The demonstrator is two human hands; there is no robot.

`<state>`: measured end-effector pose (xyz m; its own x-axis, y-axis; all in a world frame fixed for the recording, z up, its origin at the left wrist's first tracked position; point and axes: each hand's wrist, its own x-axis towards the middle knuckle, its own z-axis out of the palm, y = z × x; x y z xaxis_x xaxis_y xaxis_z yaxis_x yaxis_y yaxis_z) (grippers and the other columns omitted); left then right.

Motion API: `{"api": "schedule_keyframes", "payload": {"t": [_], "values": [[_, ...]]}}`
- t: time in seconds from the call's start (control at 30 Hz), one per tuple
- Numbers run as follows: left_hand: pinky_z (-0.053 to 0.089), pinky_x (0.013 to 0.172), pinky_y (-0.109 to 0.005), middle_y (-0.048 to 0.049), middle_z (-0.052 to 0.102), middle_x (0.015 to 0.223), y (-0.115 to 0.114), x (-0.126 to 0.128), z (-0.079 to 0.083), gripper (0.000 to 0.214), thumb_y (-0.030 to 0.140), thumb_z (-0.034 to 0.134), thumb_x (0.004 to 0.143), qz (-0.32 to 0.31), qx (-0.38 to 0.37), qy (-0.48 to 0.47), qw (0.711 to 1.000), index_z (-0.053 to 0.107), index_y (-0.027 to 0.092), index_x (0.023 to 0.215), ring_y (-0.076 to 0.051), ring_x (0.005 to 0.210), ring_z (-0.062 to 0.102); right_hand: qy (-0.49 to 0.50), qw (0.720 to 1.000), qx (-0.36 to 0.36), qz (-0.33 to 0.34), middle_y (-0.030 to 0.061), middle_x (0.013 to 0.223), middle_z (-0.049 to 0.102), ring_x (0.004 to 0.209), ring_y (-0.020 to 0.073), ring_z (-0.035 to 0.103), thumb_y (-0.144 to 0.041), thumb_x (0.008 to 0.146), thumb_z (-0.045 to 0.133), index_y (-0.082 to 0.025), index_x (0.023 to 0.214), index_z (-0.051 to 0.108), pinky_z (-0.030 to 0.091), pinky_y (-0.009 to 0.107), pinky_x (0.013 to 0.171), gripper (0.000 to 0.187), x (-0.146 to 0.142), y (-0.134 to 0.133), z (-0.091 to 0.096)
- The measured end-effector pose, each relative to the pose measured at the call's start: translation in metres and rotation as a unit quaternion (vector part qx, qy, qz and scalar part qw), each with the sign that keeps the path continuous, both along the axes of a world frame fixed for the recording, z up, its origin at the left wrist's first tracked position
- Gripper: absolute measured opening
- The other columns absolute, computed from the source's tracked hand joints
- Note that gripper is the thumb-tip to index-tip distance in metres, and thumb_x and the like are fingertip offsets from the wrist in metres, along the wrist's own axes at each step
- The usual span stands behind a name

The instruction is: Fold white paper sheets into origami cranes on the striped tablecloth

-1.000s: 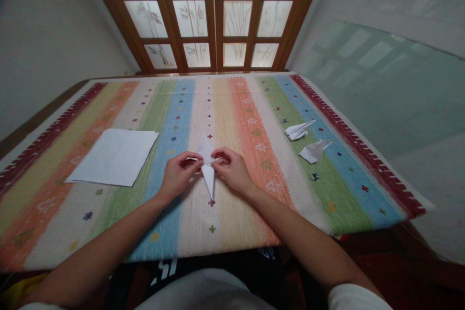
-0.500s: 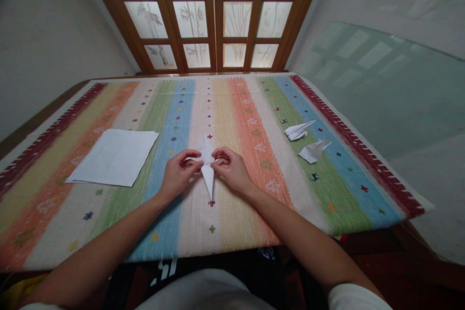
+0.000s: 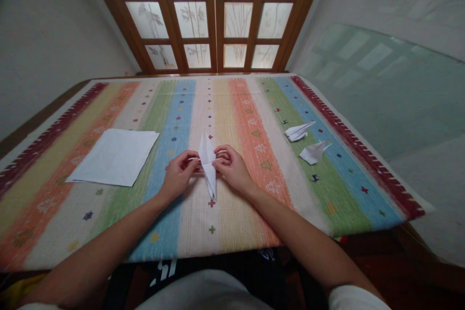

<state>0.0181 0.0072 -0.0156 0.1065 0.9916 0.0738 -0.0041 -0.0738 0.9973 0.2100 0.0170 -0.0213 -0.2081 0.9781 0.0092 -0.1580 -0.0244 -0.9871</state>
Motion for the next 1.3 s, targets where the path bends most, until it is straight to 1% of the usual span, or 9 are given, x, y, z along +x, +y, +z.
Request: {"api": "schedule_keyframes", "payload": {"t": [0.13, 0.27, 0.37, 0.53, 0.67, 0.8, 0.9, 1.07, 1.3], "values": [[0.068, 0.074, -0.029, -0.0062, 0.076, 0.099, -0.002, -0.002, 0.000, 0.019, 0.034, 0.070, 0.090, -0.016, 0.048, 0.033, 0.998, 0.074, 0.017, 0.097, -0.017, 0.079, 0.076, 0.018, 0.999, -0.025, 0.018, -0.0054, 0.081, 0.063, 0.063, 0.0111, 0.062, -0.037, 0.076, 0.086, -0.025, 0.093, 0.056, 0.051, 0.024, 0.059, 0.037, 0.001, -0.001, 0.002], [0.068, 0.074, -0.029, -0.0080, 0.074, 0.106, -0.003, -0.003, -0.001, 0.022, 0.036, 0.078, 0.086, -0.007, 0.071, 0.059, 0.996, 0.074, 0.017, 0.098, -0.018, 0.085, 0.075, 0.002, 0.999, -0.019, 0.026, -0.0050, 0.078, 0.061, 0.061, 0.0108, 0.060, -0.038, 0.077, 0.086, -0.023, 0.093, 0.061, 0.051, 0.025, 0.060, 0.033, 0.001, -0.002, 0.003], [0.067, 0.069, -0.027, -0.0055, 0.072, 0.100, -0.002, -0.002, -0.004, 0.029, 0.034, 0.083, 0.081, 0.014, 0.054, 0.049, 0.997, 0.068, 0.019, 0.100, -0.018, 0.084, 0.074, -0.021, 1.000, 0.006, 0.018, -0.0035, 0.080, 0.063, 0.063, 0.0123, 0.062, -0.039, 0.081, 0.081, -0.023, 0.096, 0.064, 0.052, 0.027, 0.062, 0.028, 0.000, -0.002, 0.003], [0.067, 0.062, -0.027, -0.0006, 0.065, 0.101, -0.002, 0.001, -0.002, 0.032, 0.030, 0.079, 0.082, 0.036, 0.025, -0.022, 0.999, 0.055, 0.023, 0.101, -0.014, 0.076, 0.072, -0.048, 0.998, 0.038, 0.014, 0.0006, 0.087, 0.070, 0.071, 0.0153, 0.067, -0.035, 0.085, 0.074, -0.024, 0.098, 0.068, 0.055, 0.029, 0.067, 0.018, 0.002, -0.001, 0.002], [0.066, 0.065, -0.025, -0.0019, 0.068, 0.092, -0.002, -0.001, 0.001, 0.016, 0.031, 0.073, 0.087, 0.014, 0.031, 0.036, 0.999, 0.065, 0.019, 0.093, -0.014, 0.074, 0.073, -0.061, 0.996, 0.064, 0.030, 0.0030, 0.095, 0.074, 0.082, 0.0180, 0.072, -0.029, 0.085, 0.074, -0.024, 0.103, 0.071, 0.059, 0.032, 0.077, 0.020, 0.007, -0.002, 0.002], [0.068, 0.069, -0.028, -0.0064, 0.073, 0.102, -0.001, -0.004, 0.000, 0.015, 0.031, 0.069, 0.089, 0.004, 0.035, 0.043, 0.998, 0.073, 0.017, 0.094, -0.015, 0.077, 0.075, -0.070, 0.994, 0.062, 0.055, 0.0057, 0.106, 0.075, 0.094, 0.0206, 0.076, -0.030, 0.083, 0.078, -0.024, 0.107, 0.071, 0.061, 0.034, 0.084, 0.026, 0.011, -0.002, 0.002], [0.069, 0.072, -0.030, -0.0083, 0.075, 0.108, -0.001, -0.005, -0.001, 0.018, 0.028, 0.070, 0.087, -0.003, 0.039, 0.044, 0.998, 0.074, 0.016, 0.100, -0.016, 0.079, 0.076, -0.081, 0.993, 0.057, 0.059, 0.0061, 0.105, 0.076, 0.092, 0.0208, 0.077, -0.033, 0.085, 0.078, -0.024, 0.110, 0.071, 0.062, 0.035, 0.084, 0.028, 0.013, -0.002, 0.001], [0.070, 0.072, -0.030, -0.0113, 0.075, 0.111, -0.002, -0.006, -0.001, 0.030, 0.031, 0.078, 0.083, -0.023, 0.035, 0.042, 0.998, 0.072, 0.016, 0.108, -0.021, 0.092, 0.078, -0.089, 0.993, 0.053, 0.049, 0.0035, 0.093, 0.076, 0.082, 0.0193, 0.076, -0.034, 0.088, 0.075, -0.023, 0.111, 0.070, 0.061, 0.034, 0.079, 0.026, 0.012, -0.001, 0.001], [0.069, 0.070, -0.030, -0.0095, 0.078, 0.101, -0.001, -0.005, -0.003, 0.025, 0.036, 0.079, 0.085, -0.001, 0.023, 0.052, 0.998, 0.074, 0.018, 0.101, -0.021, 0.087, 0.079, -0.098, 0.993, 0.061, 0.035, 0.0039, 0.095, 0.075, 0.081, 0.0185, 0.074, -0.040, 0.090, 0.075, -0.023, 0.102, 0.072, 0.060, 0.032, 0.075, 0.022, 0.009, -0.001, 0.001]]}}
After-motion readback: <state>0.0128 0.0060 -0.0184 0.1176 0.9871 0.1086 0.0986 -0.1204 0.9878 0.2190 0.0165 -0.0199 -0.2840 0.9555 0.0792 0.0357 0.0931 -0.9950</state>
